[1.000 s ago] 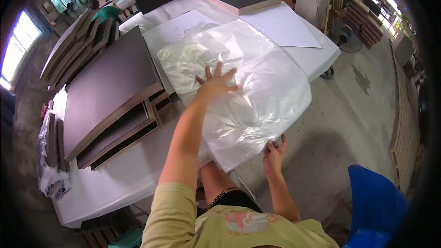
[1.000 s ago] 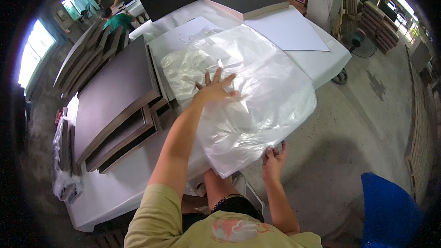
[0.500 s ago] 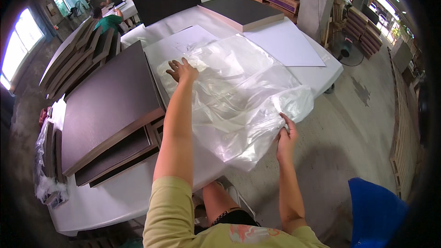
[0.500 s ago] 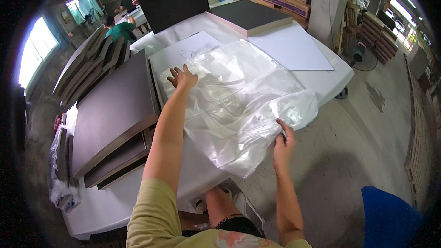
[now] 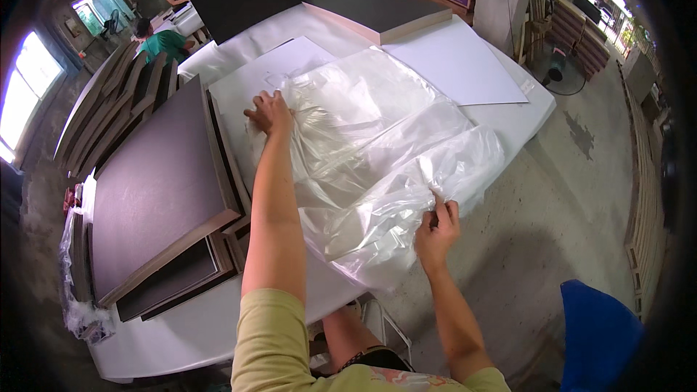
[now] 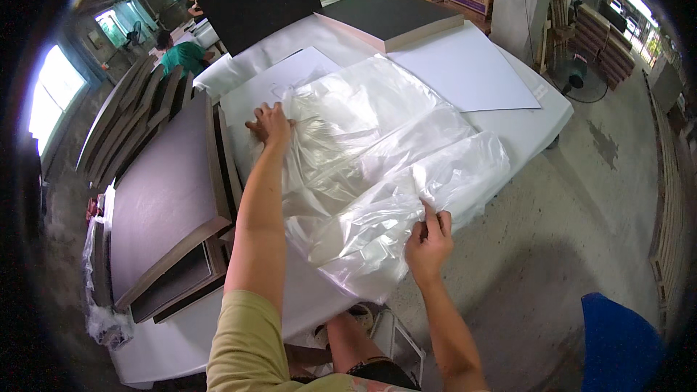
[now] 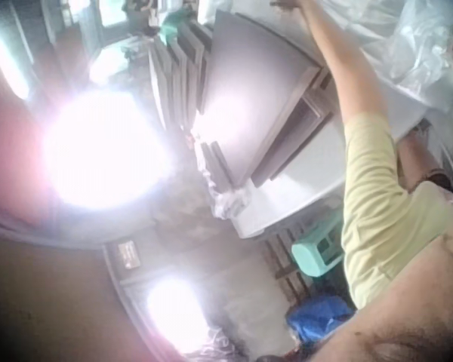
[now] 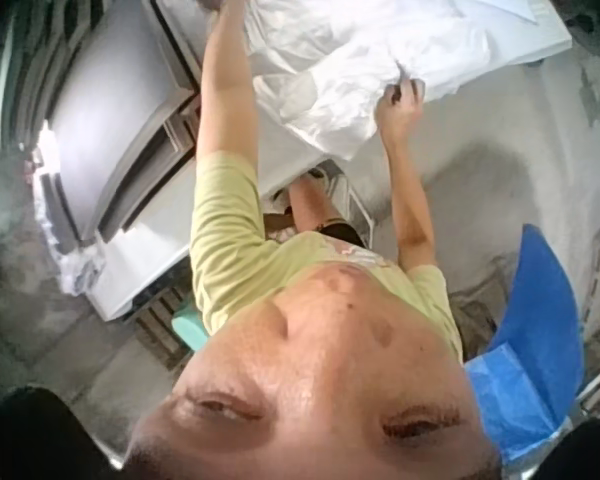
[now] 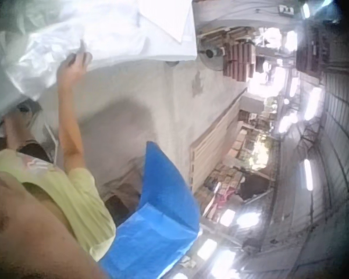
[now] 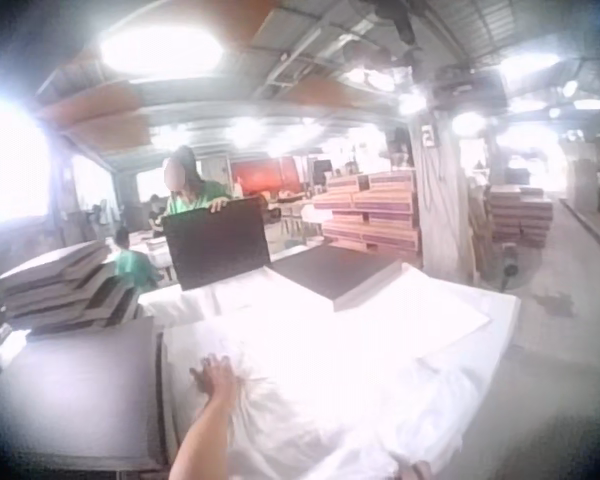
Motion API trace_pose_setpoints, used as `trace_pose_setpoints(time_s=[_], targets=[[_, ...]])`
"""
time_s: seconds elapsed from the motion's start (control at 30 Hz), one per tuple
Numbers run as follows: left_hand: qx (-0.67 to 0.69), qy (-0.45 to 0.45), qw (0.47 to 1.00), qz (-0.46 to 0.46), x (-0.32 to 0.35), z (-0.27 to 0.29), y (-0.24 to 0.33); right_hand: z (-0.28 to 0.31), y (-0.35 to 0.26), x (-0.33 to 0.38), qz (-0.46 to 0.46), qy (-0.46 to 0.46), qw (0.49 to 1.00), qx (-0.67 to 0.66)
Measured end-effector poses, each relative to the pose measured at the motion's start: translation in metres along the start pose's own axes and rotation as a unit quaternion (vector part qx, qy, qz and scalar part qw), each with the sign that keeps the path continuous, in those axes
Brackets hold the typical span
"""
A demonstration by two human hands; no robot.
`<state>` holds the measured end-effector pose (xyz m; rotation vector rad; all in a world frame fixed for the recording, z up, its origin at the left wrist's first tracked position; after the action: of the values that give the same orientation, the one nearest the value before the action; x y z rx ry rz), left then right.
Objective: The person wraps large flat boards in plastic film by hand, positioning the plastic over the boards and smoothing it down before moving them to a stack.
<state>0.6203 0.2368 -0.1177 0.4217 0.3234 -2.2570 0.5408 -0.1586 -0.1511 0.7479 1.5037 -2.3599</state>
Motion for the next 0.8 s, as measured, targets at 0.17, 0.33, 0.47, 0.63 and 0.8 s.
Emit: trace_pose_setpoints(time_s=[0.17,0.33,0.47,0.63,0.8], targets=[[0.028,0.126,0.99,-0.05,0.009,0.003,0.013,0.005,-0.008,-0.006,0.007,-0.002,1.0,0.002],[0.134,0.204,0.968,-0.054,0.026,0.062,0.017,0.003,-0.002,-0.002,0.027,0.006,1.0,0.002],[0.215,0.208,0.947,-0.114,0.053,0.123,0.034,0.003,-0.002,-0.002,0.023,0.024,0.999,-0.019],[0.302,0.218,0.902,-0.217,0.147,0.174,0.039,0.014,0.011,-0.002,-0.068,-0.01,0.993,-0.097],[0.304,0.169,0.867,-0.357,0.258,0.188,0.041,0.056,0.028,0.002,-0.196,0.021,0.97,-0.145]])
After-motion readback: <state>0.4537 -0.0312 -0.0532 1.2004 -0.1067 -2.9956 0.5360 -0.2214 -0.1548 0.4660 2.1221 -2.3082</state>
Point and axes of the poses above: each hand's wrist, its own x-axis away from the middle knuckle, its own z-axis out of the back of the hand, y = z × x, the point moved 6 cm from there along -x, towards the middle knuckle, and after that the axes turned 3 degrees about y, right-handed, at the moved point
